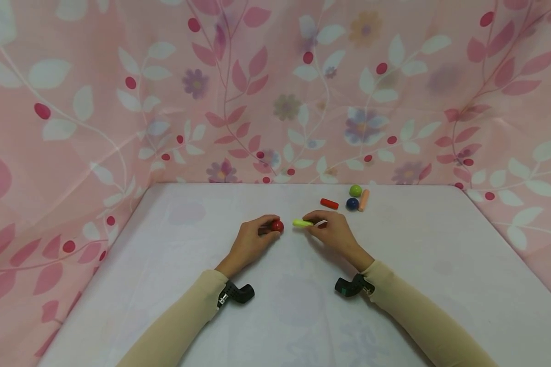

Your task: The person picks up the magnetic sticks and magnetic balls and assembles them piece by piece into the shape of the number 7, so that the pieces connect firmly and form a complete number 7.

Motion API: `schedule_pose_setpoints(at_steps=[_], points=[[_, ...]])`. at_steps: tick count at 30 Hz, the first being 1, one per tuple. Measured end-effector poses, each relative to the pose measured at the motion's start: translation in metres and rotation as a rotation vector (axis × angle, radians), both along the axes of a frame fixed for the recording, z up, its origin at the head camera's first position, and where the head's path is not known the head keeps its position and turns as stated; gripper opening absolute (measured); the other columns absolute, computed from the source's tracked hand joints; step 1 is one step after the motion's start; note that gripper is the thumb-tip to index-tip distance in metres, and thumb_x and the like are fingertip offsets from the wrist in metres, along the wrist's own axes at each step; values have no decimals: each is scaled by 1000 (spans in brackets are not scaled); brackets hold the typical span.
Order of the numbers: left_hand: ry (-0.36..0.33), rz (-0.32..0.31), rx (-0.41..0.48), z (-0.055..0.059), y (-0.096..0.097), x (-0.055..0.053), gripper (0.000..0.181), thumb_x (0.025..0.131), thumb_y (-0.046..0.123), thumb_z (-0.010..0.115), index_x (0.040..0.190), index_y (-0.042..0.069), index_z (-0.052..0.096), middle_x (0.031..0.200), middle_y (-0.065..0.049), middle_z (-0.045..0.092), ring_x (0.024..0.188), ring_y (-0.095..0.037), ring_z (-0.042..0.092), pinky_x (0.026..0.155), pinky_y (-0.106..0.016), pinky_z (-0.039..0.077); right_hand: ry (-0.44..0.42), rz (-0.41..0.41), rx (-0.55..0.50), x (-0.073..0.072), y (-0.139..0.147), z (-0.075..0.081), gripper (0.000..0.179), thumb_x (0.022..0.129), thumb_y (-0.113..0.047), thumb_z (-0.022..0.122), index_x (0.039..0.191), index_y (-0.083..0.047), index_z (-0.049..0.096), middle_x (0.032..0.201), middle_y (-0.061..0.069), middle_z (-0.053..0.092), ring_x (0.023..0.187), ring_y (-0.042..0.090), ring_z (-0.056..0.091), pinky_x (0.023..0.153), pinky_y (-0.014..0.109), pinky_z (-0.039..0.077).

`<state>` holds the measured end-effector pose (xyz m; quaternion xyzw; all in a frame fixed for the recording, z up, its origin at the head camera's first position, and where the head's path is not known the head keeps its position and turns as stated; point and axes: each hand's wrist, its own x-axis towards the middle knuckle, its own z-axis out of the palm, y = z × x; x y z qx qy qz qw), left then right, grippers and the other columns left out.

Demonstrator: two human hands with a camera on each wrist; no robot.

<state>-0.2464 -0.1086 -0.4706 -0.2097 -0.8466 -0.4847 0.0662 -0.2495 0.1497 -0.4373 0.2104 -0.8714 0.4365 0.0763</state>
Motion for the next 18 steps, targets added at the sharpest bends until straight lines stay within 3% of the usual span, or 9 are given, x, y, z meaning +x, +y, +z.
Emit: schedule_pose_setpoints(at_steps=[10, 18], points=[[0, -4, 16, 0, 0, -1, 40, 93, 9, 81, 132, 6, 70, 122, -7, 72, 104, -21, 72, 95, -37, 56, 6, 25, -5, -2, -6, -1, 19, 90, 1, 78, 109, -3, 78, 105, 4, 76, 95, 22, 69, 83, 40, 60], [-8, 5, 11, 0, 0, 0, 40, 93, 9, 80, 132, 9, 71, 122, -7, 72, 105, -20, 72, 95, -36, 56, -37, 16, 5, -2, -8, -4, 21, 91, 0, 78, 111, -4, 78, 108, 4, 76, 98, 23, 68, 85, 40, 60]])
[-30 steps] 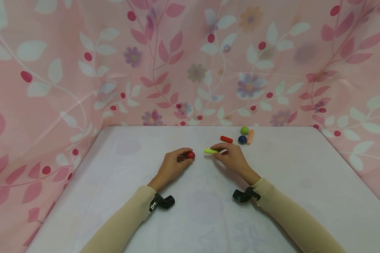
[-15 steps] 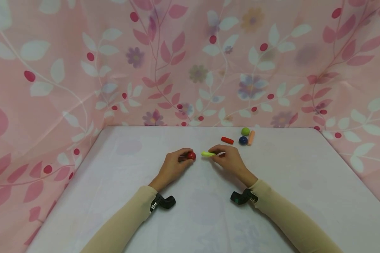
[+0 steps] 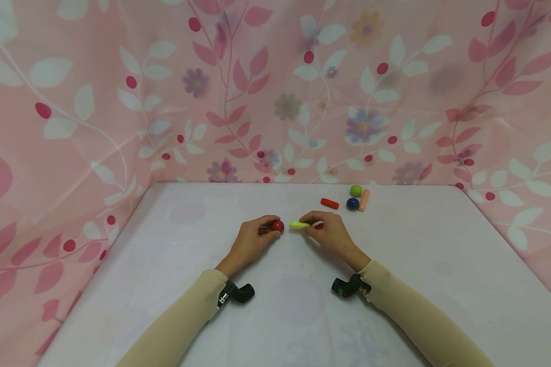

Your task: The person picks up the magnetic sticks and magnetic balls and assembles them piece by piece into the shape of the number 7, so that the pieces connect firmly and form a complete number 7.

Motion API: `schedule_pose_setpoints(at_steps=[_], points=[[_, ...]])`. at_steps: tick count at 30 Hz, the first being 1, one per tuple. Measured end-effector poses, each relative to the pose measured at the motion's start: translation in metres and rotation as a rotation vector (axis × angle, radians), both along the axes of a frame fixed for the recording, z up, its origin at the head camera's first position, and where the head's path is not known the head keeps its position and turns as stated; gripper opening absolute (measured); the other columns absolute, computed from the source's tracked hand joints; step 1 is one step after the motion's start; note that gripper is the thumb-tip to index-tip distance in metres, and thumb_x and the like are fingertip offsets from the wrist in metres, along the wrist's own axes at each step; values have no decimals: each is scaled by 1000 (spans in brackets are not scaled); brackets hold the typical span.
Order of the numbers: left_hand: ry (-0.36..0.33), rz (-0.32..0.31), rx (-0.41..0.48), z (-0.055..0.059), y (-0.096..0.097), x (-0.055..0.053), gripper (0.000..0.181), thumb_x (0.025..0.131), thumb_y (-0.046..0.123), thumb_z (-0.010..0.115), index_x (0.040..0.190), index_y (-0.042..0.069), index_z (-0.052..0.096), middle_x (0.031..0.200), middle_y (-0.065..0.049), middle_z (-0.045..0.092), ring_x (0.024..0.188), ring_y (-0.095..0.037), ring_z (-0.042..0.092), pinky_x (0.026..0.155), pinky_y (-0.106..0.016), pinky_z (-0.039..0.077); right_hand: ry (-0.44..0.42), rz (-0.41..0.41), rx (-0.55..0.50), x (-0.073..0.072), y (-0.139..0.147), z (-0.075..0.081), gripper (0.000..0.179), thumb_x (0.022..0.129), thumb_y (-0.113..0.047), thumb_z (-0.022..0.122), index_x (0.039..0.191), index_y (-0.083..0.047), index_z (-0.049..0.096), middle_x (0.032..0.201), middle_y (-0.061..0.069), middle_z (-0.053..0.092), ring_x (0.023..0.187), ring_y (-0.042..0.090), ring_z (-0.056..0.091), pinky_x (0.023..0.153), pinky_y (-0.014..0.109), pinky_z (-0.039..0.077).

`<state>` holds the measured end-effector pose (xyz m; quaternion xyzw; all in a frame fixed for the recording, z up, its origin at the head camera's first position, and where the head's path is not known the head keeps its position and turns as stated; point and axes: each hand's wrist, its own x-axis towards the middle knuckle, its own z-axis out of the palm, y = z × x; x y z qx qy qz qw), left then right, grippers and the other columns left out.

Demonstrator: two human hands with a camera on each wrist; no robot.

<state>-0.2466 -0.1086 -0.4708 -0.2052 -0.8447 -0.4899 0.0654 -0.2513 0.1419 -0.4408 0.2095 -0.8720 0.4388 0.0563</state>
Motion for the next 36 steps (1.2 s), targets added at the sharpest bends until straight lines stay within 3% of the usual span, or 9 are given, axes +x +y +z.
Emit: schedule_pose_setpoints(at_steps=[25, 36], points=[[19, -37, 13, -3, -1, -2, 39, 94, 8, 79, 132, 5, 70, 121, -8, 72, 105, -21, 72, 94, -36, 56, -52, 27, -1, -1, -7, -6, 21, 92, 0, 77, 112, -8, 78, 110, 3, 75, 97, 21, 68, 86, 40, 59], [19, -31, 18, 0, 0, -2, 38, 93, 8, 80, 130, 4, 71, 120, -8, 73, 104, -20, 72, 93, -37, 56, -33, 32, -12, -3, -9, -7, 21, 93, 1, 77, 111, -8, 77, 109, 2, 75, 96, 21, 68, 85, 39, 59]])
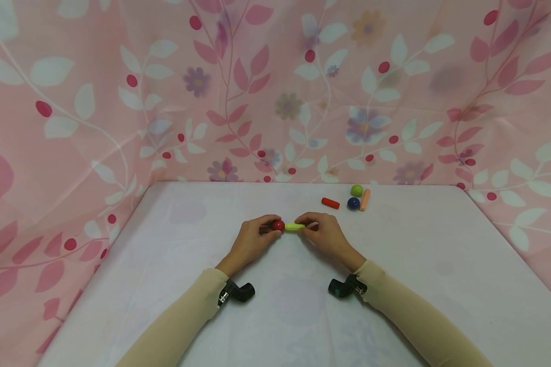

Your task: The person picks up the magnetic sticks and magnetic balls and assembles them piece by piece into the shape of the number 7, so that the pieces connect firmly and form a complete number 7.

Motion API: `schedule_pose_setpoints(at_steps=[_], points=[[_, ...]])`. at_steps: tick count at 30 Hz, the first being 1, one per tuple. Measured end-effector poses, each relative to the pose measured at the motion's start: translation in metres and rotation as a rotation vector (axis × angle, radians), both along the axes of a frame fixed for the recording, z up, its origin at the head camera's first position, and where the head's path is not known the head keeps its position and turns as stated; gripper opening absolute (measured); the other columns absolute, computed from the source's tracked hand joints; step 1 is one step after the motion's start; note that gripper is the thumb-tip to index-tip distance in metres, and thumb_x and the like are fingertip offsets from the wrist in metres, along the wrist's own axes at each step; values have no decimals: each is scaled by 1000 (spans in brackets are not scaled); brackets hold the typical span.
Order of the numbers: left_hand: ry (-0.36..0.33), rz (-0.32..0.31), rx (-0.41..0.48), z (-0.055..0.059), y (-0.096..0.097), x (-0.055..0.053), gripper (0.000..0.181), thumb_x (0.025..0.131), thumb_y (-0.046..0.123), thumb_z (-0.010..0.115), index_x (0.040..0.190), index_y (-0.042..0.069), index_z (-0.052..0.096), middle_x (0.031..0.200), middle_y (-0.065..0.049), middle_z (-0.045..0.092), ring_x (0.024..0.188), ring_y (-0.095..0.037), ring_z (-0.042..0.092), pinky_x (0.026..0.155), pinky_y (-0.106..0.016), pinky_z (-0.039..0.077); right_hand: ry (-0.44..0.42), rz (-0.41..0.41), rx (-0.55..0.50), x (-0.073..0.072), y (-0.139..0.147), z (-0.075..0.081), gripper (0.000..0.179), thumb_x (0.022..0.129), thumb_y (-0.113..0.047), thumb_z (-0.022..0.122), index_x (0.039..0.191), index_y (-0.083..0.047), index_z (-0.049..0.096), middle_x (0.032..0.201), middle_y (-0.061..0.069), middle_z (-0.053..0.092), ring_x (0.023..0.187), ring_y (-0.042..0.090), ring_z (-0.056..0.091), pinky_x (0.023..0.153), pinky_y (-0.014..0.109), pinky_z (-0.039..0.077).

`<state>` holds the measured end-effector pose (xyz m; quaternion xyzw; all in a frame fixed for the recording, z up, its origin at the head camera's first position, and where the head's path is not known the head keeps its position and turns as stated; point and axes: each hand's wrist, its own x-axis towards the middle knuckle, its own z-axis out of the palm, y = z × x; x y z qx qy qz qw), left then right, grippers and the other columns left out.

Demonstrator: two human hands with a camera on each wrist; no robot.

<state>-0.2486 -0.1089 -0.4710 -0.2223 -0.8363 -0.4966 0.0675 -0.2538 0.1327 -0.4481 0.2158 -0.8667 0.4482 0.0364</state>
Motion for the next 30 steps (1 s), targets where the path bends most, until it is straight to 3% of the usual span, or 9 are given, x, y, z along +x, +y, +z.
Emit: schedule_pose_setpoints(at_steps=[30], points=[[-29, 29, -37, 3, 2, 1, 37, 94, 10, 79, 130, 7, 71, 120, -8, 73, 105, -21, 72, 95, -36, 55, 21, -4, -14, -1, 7, -3, 28, 89, 5, 77, 115, -5, 76, 110, 6, 74, 94, 21, 70, 85, 41, 59]])
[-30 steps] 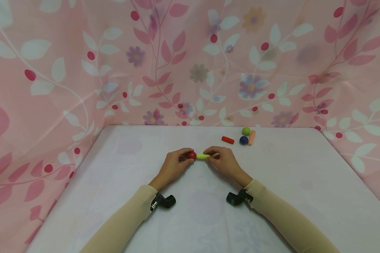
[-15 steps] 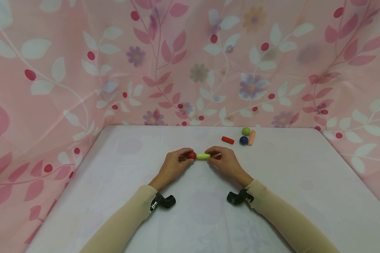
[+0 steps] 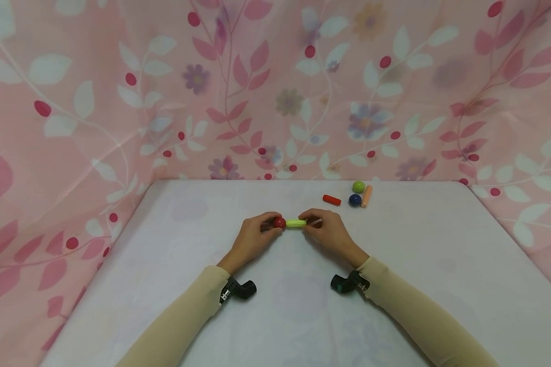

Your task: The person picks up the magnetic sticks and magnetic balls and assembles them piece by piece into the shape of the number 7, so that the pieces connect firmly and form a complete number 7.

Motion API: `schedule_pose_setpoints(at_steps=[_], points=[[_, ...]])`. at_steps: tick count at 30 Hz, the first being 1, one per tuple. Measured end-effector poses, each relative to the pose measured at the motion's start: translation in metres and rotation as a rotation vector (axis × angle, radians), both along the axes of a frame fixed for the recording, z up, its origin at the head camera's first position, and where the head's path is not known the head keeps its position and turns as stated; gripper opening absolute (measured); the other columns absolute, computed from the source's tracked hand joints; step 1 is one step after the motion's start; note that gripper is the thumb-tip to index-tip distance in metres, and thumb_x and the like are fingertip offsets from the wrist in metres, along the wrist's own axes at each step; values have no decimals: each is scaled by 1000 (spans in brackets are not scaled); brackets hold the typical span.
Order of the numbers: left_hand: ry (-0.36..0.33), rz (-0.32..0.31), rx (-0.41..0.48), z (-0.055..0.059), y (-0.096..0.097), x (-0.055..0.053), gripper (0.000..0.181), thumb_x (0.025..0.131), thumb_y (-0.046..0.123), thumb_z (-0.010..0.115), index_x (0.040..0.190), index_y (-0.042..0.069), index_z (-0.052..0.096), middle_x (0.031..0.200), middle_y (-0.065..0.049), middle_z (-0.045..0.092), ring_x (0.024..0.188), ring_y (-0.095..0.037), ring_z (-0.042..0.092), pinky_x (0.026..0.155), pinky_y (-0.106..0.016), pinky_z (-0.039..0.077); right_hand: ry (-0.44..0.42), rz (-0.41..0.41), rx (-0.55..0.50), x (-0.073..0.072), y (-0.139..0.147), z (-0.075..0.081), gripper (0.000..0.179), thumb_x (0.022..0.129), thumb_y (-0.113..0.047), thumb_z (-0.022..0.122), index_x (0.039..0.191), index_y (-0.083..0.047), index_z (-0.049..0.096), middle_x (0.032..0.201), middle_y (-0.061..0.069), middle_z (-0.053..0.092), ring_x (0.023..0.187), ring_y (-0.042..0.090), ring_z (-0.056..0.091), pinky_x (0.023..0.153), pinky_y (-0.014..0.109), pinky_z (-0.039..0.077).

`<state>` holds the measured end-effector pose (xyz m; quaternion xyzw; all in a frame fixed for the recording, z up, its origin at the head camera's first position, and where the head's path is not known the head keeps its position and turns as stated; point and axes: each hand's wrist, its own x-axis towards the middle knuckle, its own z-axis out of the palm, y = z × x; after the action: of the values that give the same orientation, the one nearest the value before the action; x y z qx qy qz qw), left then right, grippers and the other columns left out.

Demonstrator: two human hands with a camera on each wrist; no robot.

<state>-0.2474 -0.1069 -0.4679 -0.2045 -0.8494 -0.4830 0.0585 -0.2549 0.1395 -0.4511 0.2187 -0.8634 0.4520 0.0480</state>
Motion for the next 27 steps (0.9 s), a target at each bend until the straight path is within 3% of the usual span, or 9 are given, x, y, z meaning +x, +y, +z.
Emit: schedule_pose_setpoints(at_steps=[14, 27], points=[[-2, 11, 7, 0, -4, 0, 38, 94, 12, 80, 131, 10, 71, 121, -7, 72, 106, -22, 72, 96, -39, 55, 12, 22, -15, -2, 1, 3, 27, 90, 4, 77, 117, -1, 74, 113, 9, 73, 96, 23, 70, 86, 42, 59], [-20, 13, -12, 0, 0, 2, 39, 95, 13, 79, 132, 9, 70, 122, -6, 72, 106, -21, 71, 97, -38, 55, -51, 21, 21, -2, 22, 13, 32, 91, 0, 77, 122, -1, 71, 116, 11, 72, 101, 26, 69, 90, 44, 58]])
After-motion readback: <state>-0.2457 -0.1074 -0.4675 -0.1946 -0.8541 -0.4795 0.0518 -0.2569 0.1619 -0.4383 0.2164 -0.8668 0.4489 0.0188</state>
